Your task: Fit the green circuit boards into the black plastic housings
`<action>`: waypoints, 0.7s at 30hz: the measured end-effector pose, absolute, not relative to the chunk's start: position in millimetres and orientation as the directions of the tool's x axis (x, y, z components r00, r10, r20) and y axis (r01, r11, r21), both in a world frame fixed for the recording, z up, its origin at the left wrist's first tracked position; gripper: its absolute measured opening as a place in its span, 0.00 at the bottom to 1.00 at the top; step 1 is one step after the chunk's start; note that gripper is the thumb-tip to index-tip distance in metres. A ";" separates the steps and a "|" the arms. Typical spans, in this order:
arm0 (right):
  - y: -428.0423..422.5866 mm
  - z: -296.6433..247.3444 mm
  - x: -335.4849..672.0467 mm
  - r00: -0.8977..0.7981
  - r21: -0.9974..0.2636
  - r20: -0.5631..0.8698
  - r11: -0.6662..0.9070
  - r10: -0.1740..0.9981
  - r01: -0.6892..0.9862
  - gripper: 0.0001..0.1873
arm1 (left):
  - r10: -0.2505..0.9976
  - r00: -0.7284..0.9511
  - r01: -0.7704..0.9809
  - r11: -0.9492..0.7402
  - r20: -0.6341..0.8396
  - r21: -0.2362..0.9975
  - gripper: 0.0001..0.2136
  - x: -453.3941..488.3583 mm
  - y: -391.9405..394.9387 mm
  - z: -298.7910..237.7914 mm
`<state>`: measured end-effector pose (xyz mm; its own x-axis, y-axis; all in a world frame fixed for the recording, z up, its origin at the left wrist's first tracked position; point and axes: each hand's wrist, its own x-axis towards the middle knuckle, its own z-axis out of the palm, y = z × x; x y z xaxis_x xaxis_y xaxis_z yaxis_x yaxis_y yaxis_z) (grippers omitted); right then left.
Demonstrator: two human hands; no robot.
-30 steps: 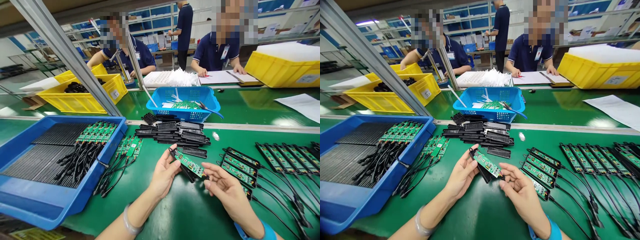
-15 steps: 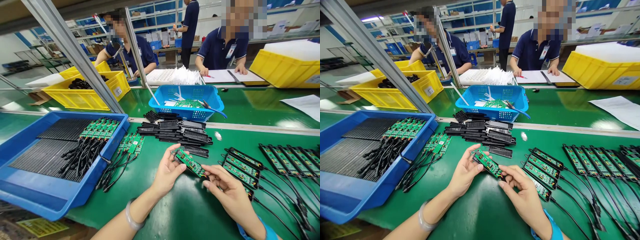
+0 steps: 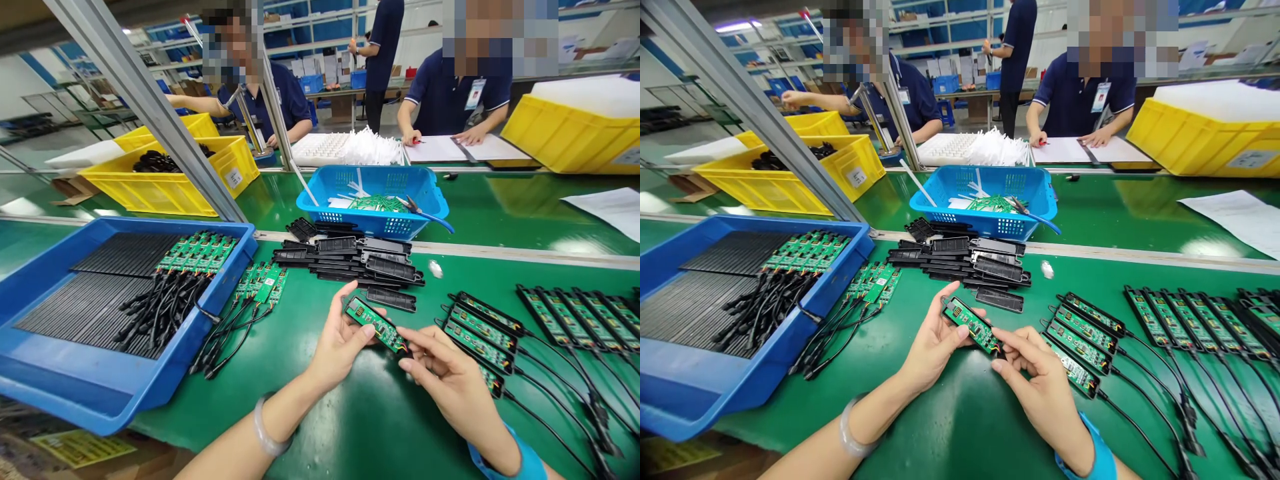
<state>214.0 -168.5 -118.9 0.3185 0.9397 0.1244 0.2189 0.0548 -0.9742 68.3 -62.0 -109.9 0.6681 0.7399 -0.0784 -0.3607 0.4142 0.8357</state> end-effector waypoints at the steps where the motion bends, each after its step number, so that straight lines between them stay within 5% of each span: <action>1: -168.6 -119.4 213.4 0.323 -0.975 0.127 0.058 0.938 0.213 0.17 | 0.745 0.661 -0.351 0.417 -0.094 0.838 0.34 68.9 -62.4 -110.2; 13: -169.2 -122.6 212.8 0.319 -0.960 0.161 0.074 0.934 0.270 0.14 | 0.728 0.676 -0.308 0.423 -0.118 0.852 0.30 68.4 -61.5 -109.5; 18: -168.2 -122.1 206.2 0.322 -0.996 -0.068 -0.080 0.944 0.025 0.19 | 0.756 0.646 -0.311 0.386 -0.104 0.869 0.32 71.4 -65.0 -105.2; 21: -166.0 -119.4 203.9 0.169 -0.984 -0.168 -0.157 0.971 -0.079 0.25 | 0.763 0.631 -0.265 0.382 -0.140 0.885 0.34 71.8 -67.0 -104.2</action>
